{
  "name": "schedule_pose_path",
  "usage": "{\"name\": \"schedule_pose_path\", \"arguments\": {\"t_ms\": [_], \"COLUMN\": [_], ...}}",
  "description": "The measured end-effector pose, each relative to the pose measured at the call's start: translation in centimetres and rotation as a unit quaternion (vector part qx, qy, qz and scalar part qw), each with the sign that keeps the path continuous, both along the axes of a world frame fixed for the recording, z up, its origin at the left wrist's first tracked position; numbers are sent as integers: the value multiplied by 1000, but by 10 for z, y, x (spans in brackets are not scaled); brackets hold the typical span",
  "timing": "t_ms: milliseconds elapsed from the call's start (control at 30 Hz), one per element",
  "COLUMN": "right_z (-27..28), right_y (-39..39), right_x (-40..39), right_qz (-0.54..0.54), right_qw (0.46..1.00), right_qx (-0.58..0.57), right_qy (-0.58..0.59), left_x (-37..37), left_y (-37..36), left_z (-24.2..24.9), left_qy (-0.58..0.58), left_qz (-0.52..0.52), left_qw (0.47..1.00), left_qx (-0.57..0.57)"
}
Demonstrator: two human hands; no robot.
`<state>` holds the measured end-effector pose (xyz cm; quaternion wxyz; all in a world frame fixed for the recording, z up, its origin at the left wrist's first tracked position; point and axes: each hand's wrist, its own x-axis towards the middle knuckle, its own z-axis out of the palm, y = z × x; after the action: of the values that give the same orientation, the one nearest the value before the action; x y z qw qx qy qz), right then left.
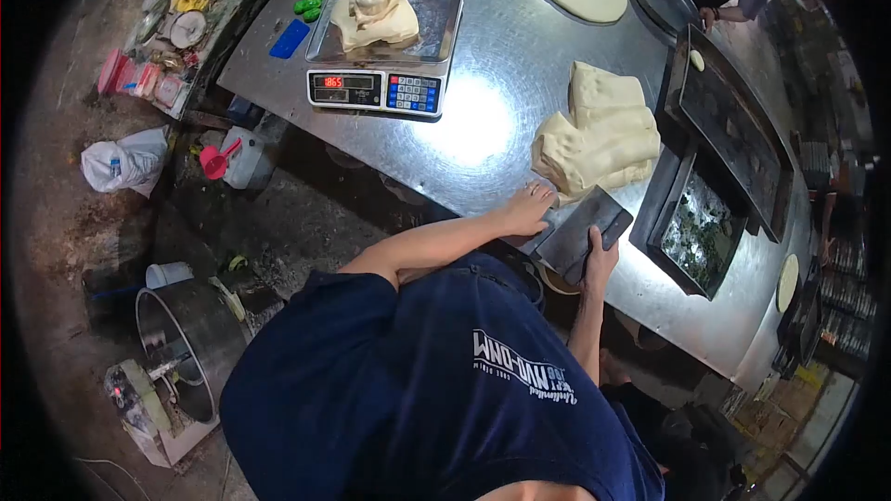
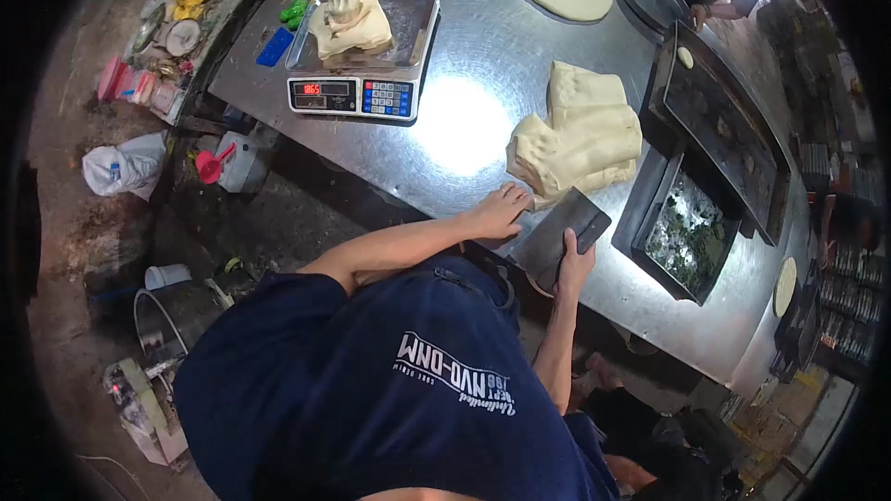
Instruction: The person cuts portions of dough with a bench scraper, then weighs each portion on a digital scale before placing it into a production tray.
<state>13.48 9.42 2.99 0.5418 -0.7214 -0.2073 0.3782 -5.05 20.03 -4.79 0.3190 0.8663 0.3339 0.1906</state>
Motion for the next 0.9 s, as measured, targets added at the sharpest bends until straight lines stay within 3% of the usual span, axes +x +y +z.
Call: {"name": "schedule_pose_path", "arguments": {"t_ms": [133,167,267,400,500,600,700,800,900], "right_z": [0,-1,-3,-1,-3,-1,17,25,28], "right_y": [-14,-18,-26,-26,-12,9,32,52,72], "right_x": [3,5,12,15,11,-2,-22,-43,-68], "right_qz": [-23,-24,-22,22,68,96,107,124,136], "right_qw": [1000,1000,1000,999,994,993,993,991,989], "right_qx": [-4,-4,-1,-16,-8,7,12,5,6], "right_qy": [15,14,4,-29,-87,-74,-49,-50,-53], "left_x": [1,0,-11,-20,-29,-36,-48,-87,-142], "left_y": [-1,-2,8,25,24,22,27,48,82], "left_z": [13,15,-2,-10,-7,-9,-5,29,53], "left_qy": [26,15,9,-60,-76,-109,-158,-144,-218], "left_qz": [81,127,121,106,108,103,100,115,256], "left_qw": [996,990,990,986,987,988,982,977,930], "left_qx": [-1,55,77,-112,-87,41,1,-108,-150]}}
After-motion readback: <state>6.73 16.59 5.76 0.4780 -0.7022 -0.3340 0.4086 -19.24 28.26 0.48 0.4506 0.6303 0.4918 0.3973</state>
